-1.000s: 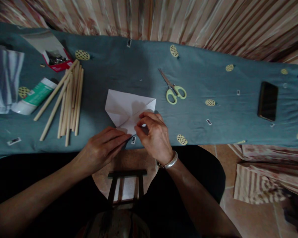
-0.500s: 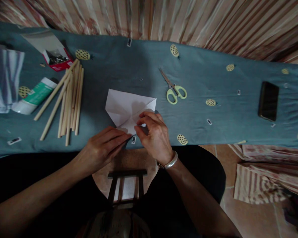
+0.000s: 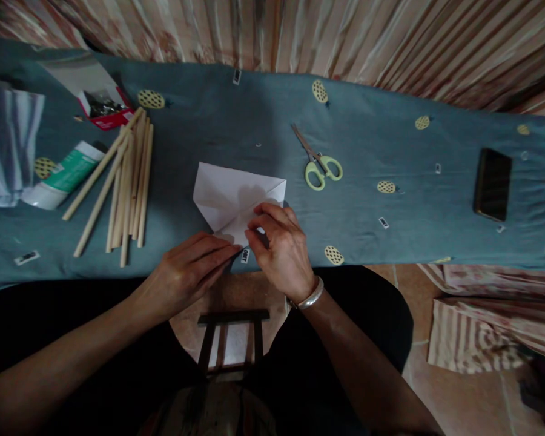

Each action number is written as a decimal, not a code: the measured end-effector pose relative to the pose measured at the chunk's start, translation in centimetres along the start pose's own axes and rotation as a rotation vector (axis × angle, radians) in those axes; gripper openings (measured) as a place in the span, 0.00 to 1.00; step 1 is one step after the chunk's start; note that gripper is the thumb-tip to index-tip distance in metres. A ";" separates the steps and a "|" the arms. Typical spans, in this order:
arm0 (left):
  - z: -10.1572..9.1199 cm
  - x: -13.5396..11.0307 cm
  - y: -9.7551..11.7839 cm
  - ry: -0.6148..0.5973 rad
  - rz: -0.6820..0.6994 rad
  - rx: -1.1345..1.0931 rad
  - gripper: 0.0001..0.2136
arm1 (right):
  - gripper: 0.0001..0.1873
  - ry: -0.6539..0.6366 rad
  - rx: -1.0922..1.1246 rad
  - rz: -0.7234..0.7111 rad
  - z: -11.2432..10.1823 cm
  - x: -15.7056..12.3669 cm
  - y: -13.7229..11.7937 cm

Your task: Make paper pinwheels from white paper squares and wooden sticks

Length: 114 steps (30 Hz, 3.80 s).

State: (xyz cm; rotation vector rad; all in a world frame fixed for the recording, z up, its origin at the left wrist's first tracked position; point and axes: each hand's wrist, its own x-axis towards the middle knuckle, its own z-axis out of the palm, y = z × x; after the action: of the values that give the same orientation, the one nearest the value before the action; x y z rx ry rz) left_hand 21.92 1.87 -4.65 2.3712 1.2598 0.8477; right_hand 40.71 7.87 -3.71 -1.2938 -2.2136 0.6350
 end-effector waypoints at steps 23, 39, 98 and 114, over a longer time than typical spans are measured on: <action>0.0 0.0 0.1 -0.008 0.016 0.030 0.10 | 0.13 -0.011 -0.034 -0.093 0.4 -0.4 0.4; 0.1 0.0 0.1 0.000 0.028 0.042 0.10 | 0.16 -0.050 -0.101 -0.151 0.6 -0.1 0.3; -2.8 1.3 -4.1 0.111 0.048 0.290 0.09 | 0.21 0.095 0.180 0.311 -2.1 2.1 3.9; -2.8 1.5 -3.6 0.128 0.006 0.265 0.13 | 0.18 0.114 0.055 0.340 -2.3 1.0 2.7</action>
State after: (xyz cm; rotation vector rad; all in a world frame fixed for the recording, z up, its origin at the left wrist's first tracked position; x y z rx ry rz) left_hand 18.48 5.19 -3.86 2.5589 1.4992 0.8953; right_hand 43.52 10.25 -3.46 -1.6514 -1.8873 0.7206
